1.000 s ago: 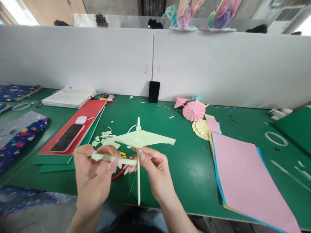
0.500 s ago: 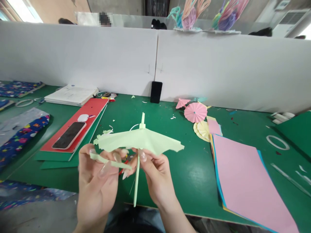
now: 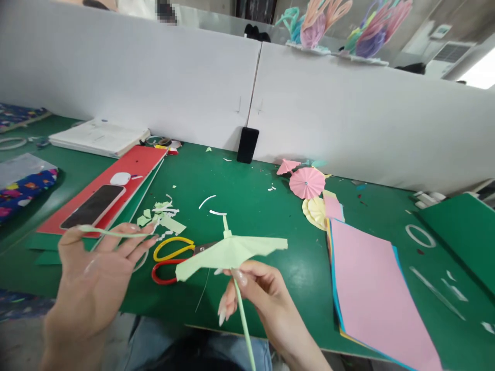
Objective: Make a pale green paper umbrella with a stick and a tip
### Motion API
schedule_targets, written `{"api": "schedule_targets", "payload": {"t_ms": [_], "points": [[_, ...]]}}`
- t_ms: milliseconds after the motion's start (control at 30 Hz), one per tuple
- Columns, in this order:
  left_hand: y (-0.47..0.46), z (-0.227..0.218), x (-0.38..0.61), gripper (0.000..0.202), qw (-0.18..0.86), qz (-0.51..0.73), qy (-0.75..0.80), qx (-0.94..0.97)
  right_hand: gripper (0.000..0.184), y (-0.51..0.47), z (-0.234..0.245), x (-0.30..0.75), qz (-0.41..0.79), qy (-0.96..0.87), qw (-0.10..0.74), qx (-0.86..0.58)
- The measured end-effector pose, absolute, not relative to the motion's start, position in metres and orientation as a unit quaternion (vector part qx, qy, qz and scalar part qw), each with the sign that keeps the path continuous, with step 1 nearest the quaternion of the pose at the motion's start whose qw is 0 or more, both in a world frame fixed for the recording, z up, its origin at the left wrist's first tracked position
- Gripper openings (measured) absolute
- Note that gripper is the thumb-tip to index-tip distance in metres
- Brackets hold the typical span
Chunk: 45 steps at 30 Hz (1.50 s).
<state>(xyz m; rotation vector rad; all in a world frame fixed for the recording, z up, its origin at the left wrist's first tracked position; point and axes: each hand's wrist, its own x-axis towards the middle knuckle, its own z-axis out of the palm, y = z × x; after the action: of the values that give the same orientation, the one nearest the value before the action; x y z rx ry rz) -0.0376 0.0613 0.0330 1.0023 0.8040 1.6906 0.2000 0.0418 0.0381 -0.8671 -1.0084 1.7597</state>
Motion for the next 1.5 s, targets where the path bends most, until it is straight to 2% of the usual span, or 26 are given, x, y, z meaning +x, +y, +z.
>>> {"api": "schedule_targets", "payload": {"t_ms": [67,133,233,300,367,433,500,567,633,767,867,1000,1167,1333,1500], "points": [[0.060,0.028,-0.034,0.045,0.486,0.680,0.339,0.432,0.027,0.035,0.035,0.205,0.709,-0.458,0.399,-0.359],[0.058,0.028,-0.026,0.053,0.494,0.665,0.340,0.445,0.026,0.028,0.032,0.207,0.692,-0.490,0.361,-0.387],[0.062,0.031,-0.018,0.070,0.498,0.631,0.362,0.472,0.031,0.017,0.028,0.206,0.664,-0.480,0.381,-0.429],[0.071,0.030,-0.018,0.074,0.498,0.605,0.370,0.499,0.031,0.015,0.028,0.203,0.676,-0.473,0.373,-0.424],[0.082,0.021,-0.023,0.064,0.484,0.581,0.390,0.525,0.029,0.018,0.030,0.202,0.707,-0.476,0.321,-0.414],[0.092,0.004,-0.030,0.044,0.420,0.548,0.464,0.554,0.033,0.024,0.033,0.203,0.724,-0.475,0.274,-0.418],[0.097,-0.017,-0.037,0.029,0.316,0.478,0.564,0.594,0.033,0.030,0.036,0.207,0.720,-0.477,0.278,-0.420],[0.094,-0.034,-0.045,0.021,0.280,0.415,0.600,0.624,0.031,0.032,0.038,0.211,0.712,-0.479,0.294,-0.420],[0.087,-0.042,-0.051,0.017,0.312,0.384,0.596,0.632,0.031,0.032,0.038,0.213,0.710,-0.479,0.299,-0.421],[0.075,-0.025,-0.051,0.031,0.466,0.408,0.513,0.594,0.029,0.030,0.036,0.208,0.719,-0.483,0.275,-0.418],[0.072,-0.005,-0.040,0.029,0.485,0.417,0.471,0.608,0.028,0.030,0.037,0.203,0.741,-0.472,0.236,-0.415],[0.067,0.003,-0.021,0.027,0.518,0.375,0.431,0.637,0.033,0.030,0.040,0.202,0.766,-0.439,0.208,-0.422],[0.064,-0.001,-0.013,0.027,0.685,0.282,0.327,0.586,0.040,0.027,0.047,0.203,0.764,-0.456,0.146,-0.433],[0.076,0.002,-0.021,0.033,0.649,0.200,0.241,0.694,0.043,0.025,0.058,0.200,0.759,-0.453,0.094,-0.458],[0.082,0.002,-0.023,0.032,0.619,0.198,0.146,0.745,0.038,0.023,0.062,0.197,0.775,-0.412,0.064,-0.475]]}}
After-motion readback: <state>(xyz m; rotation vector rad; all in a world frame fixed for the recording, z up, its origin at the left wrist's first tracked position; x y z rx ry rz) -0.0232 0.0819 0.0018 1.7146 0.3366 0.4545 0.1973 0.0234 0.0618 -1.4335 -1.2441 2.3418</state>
